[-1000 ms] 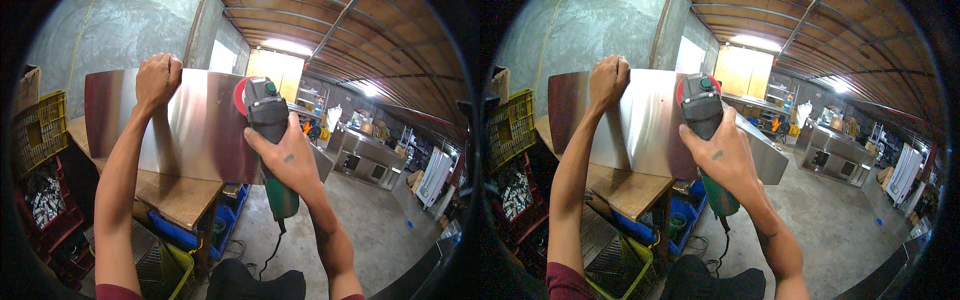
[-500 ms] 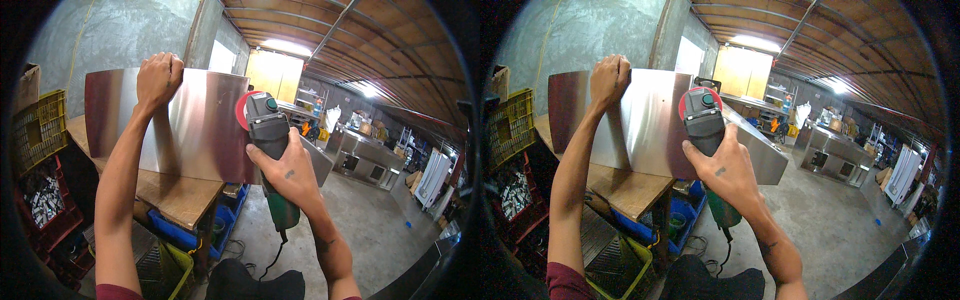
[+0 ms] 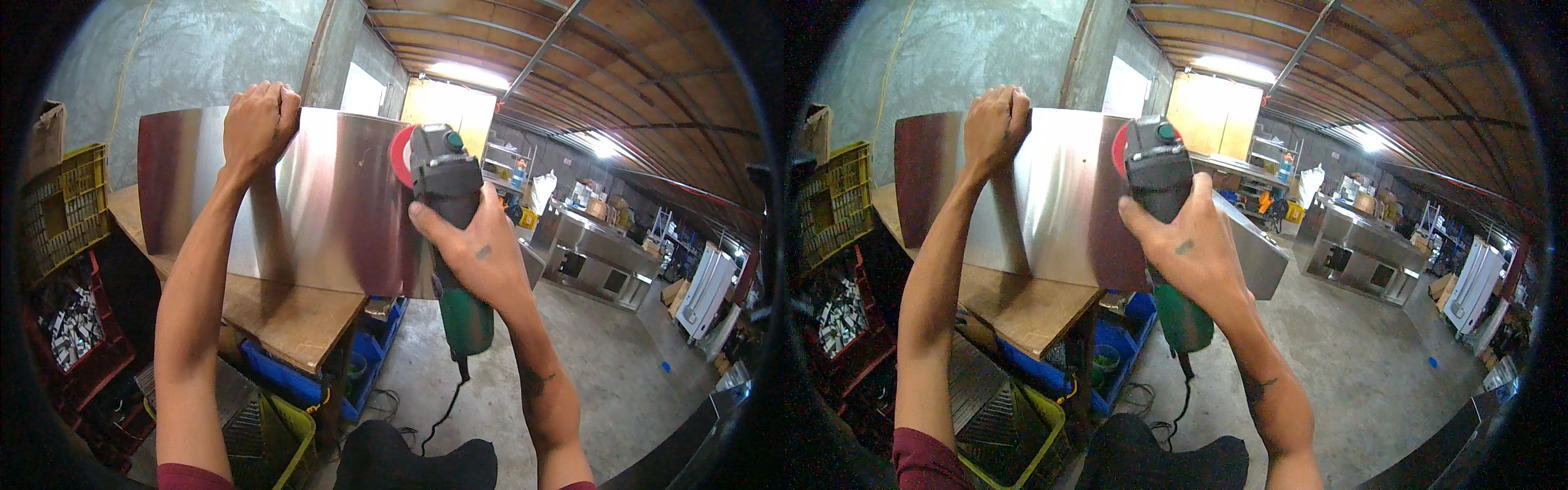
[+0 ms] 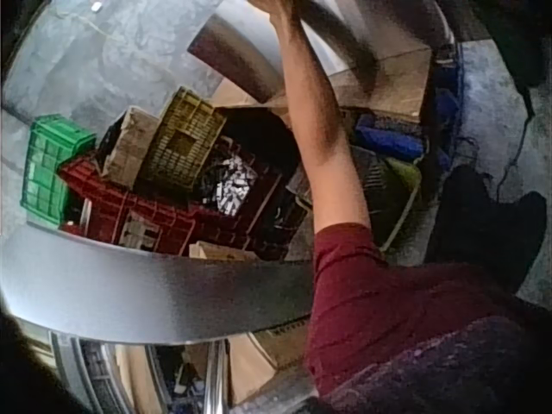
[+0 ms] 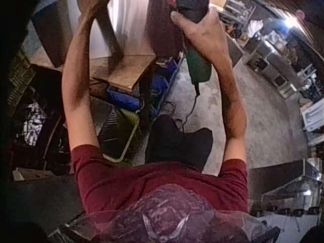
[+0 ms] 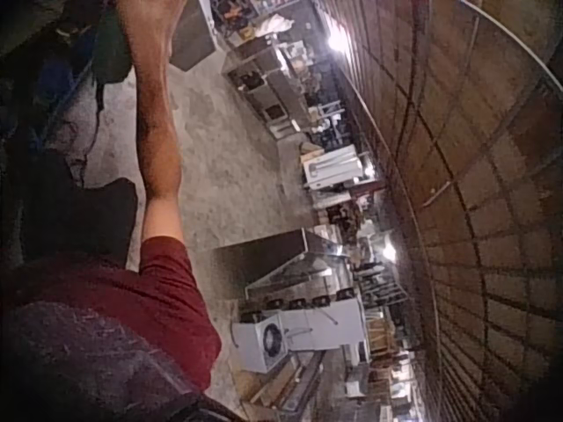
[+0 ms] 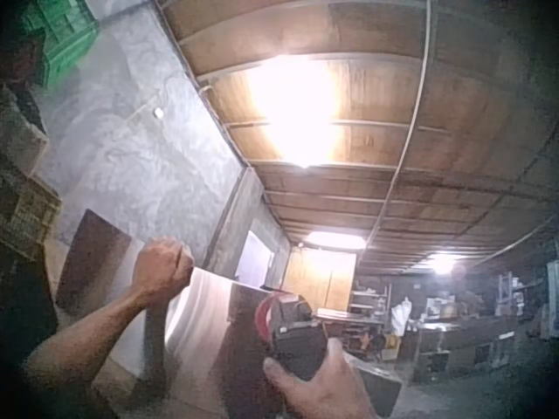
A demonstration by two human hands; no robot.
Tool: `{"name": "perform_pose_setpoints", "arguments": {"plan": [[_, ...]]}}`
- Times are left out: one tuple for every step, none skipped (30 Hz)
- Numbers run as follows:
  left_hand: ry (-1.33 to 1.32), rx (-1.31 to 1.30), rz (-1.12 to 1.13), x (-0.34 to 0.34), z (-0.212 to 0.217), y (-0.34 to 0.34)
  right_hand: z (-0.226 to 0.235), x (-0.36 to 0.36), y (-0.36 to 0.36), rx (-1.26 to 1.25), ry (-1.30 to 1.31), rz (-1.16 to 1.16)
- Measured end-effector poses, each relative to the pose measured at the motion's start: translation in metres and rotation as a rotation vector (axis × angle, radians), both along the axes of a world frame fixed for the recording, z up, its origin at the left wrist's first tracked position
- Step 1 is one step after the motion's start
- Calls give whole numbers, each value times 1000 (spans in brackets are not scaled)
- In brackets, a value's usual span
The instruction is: The person changes the disc on an angle grinder, then uses it to polish the surface of a stainless steel range hood. The person moves the grinder along the curved and flat surfaces of the hood while holding it steady with the other hand.
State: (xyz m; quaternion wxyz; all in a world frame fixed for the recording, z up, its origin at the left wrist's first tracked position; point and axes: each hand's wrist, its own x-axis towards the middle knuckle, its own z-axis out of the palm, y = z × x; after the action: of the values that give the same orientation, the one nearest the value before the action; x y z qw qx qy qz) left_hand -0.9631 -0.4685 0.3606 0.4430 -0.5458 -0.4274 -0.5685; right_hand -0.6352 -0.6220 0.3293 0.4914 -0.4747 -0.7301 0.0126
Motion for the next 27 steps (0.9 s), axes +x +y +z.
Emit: {"name": "perform_pose_setpoints", "arguments": {"plan": [[6, 2, -5, 0, 0, 1, -4, 2, -4, -20, -12, 3], [10, 9, -6, 0, 0, 1, -8, 4, -11, -40, -22, 9], [13, 16, -7, -1, 0, 1, -14, 5, -15, -61, -33, 16], [17, 23, -7, -2, 0, 1, -19, 6, -18, -46, -19, -1], [15, 20, -2, -1, -1, 1, -26, 7, -20, -33, -6, -20], [13, 16, 4, 0, -1, 1, -30, 7, -22, -21, 7, -39], [11, 12, 10, 1, -1, 2, -31, 8, -24, -46, 39, -37], [3, 7, 2, 1, -1, 2, -30, 9, -24, -31, 31, -42], [-5, 2, -5, 2, 0, 2, -30, 10, -22, -16, 23, -47], [-13, -3, -13, 2, 0, 2, -30, 11, -20, -1, 15, -52], [-13, -1, -21, 2, 0, 1, -30, 11, -18, -2, 16, -51], [-14, 1, -29, 2, 1, -1, -30, 10, -16, -2, 17, -51], [-14, 3, -38, 2, 2, -2, -30, 10, -15, -1, 18, -51], [-16, 4, -34, 2, 1, -1, -31, 9, -13, -3, 20, -42], [-19, 5, -30, 3, 0, -1, -32, 9, -11, -4, 21, -32], [-21, 6, -26, 4, 0, 0, -32, 9, -10, -5, 22, -23], [-15, 8, -18, 2, 0, -1, -31, 6, -11, -11, 20, -15], [-8, 11, -10, -1, 0, -1, -29, 2, -13, -17, 19, -6], [-1, 12, -1, -3, 0, -2, -27, -1, -12, -24, 18, 3], [-4, 10, -6, -2, 0, -1, -25, -2, -11, -17, 17, -11], [-8, 7, -10, 0, 0, -1, -22, -2, -9, -11, 17, -23], [-10, 4, -14, 1, 1, 0, -20, -2, -7, -5, 16, -35], [-5, 10, -10, 1, 1, 1, -18, -2, -3, 39, 22, -29], [1, 16, -6, 2, 2, 2, -16, 0, 2, 82, 27, -22], [7, 22, -3, 2, 2, 3, -12, 1, 5, 124, 33, -16], [11, 10, -8, 1, 2, 3, -7, 0, 7, 130, 41, -11], [15, -3, -13, -1, 1, 2, 0, -1, 9, 135, 49, -5]]}}
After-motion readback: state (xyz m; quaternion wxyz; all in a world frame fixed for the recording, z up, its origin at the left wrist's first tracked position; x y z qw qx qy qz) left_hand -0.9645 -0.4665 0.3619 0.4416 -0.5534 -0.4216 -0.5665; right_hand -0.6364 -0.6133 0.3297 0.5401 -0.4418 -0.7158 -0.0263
